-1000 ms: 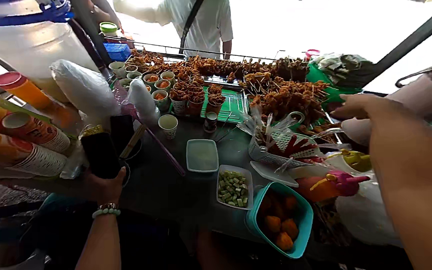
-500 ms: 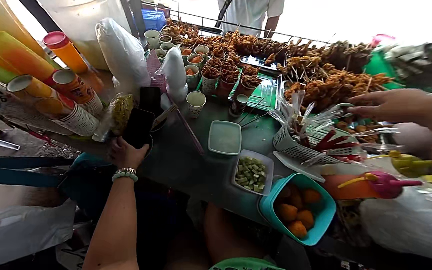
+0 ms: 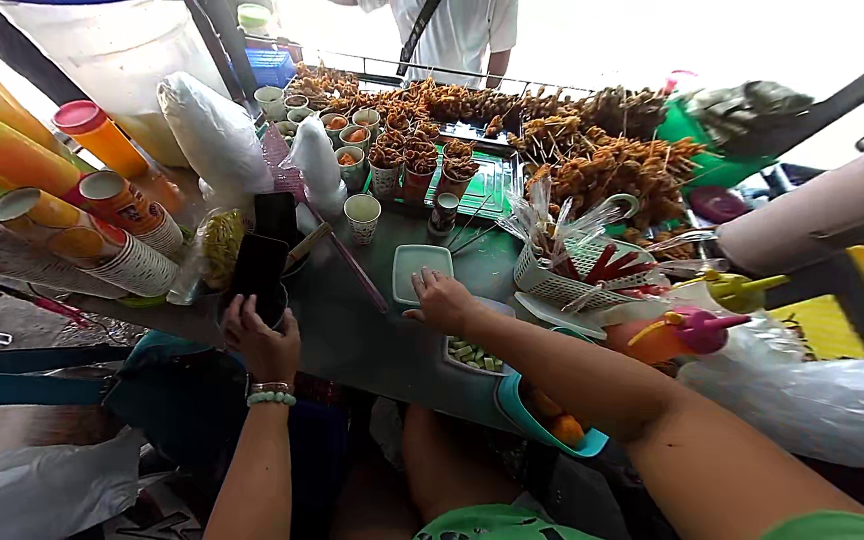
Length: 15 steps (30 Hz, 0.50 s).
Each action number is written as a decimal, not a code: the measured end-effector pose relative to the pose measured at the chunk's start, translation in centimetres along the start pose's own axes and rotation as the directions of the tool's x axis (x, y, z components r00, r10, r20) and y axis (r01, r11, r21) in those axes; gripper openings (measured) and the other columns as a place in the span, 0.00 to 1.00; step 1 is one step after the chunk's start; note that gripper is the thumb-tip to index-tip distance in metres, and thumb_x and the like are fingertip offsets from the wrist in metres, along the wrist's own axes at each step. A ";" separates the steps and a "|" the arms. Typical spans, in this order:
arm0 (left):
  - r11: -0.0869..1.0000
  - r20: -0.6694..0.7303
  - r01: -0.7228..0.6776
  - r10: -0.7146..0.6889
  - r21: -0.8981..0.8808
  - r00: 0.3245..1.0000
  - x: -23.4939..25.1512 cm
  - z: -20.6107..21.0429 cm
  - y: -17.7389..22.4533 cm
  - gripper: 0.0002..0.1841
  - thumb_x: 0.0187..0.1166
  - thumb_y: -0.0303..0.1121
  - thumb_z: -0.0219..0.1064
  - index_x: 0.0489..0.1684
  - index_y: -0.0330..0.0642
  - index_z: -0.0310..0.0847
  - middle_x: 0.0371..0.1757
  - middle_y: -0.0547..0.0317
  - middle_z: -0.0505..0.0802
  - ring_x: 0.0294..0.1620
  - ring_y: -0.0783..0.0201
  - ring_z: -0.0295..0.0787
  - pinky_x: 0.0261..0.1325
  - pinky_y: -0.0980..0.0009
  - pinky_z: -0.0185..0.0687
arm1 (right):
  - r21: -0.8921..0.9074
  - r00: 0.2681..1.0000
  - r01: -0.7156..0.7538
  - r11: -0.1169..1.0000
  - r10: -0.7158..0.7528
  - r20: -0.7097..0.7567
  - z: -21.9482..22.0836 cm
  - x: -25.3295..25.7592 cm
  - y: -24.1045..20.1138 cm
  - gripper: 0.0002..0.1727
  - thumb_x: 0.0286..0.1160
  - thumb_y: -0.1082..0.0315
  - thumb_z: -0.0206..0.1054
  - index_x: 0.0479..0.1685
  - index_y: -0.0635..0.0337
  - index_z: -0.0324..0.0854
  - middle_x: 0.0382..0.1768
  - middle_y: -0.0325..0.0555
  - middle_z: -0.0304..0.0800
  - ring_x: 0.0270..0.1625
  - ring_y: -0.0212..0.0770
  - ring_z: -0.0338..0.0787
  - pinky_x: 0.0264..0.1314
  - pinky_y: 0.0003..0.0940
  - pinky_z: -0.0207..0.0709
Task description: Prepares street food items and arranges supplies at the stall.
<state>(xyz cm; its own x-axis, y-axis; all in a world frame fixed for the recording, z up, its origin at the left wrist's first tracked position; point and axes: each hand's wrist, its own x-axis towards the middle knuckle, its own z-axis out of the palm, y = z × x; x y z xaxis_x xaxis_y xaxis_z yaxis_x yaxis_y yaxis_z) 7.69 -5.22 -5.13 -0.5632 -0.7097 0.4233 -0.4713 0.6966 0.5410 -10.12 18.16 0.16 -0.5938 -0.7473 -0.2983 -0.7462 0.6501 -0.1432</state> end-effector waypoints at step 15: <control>0.841 0.230 -0.049 0.202 -0.538 0.952 -11.3 9.9 10.3 0.45 0.63 0.30 0.77 0.79 0.11 0.57 0.83 0.21 0.69 0.89 0.35 0.59 0.93 0.53 0.47 | -0.138 1.000 0.016 0.990 -0.014 0.015 2.7 0.5 -7.1 0.35 0.96 0.60 0.28 0.81 0.90 0.56 0.75 0.90 0.68 0.78 0.82 0.73 0.77 0.67 0.69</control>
<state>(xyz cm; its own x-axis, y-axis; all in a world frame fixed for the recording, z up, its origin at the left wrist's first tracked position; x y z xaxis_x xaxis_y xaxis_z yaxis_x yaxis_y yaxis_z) 2.45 11.00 -11.55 -0.7873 -0.5107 0.3454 -0.0036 0.5640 0.8258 -4.32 13.52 -1.53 -0.5783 -0.7544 -0.3107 -0.7903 0.6125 -0.0163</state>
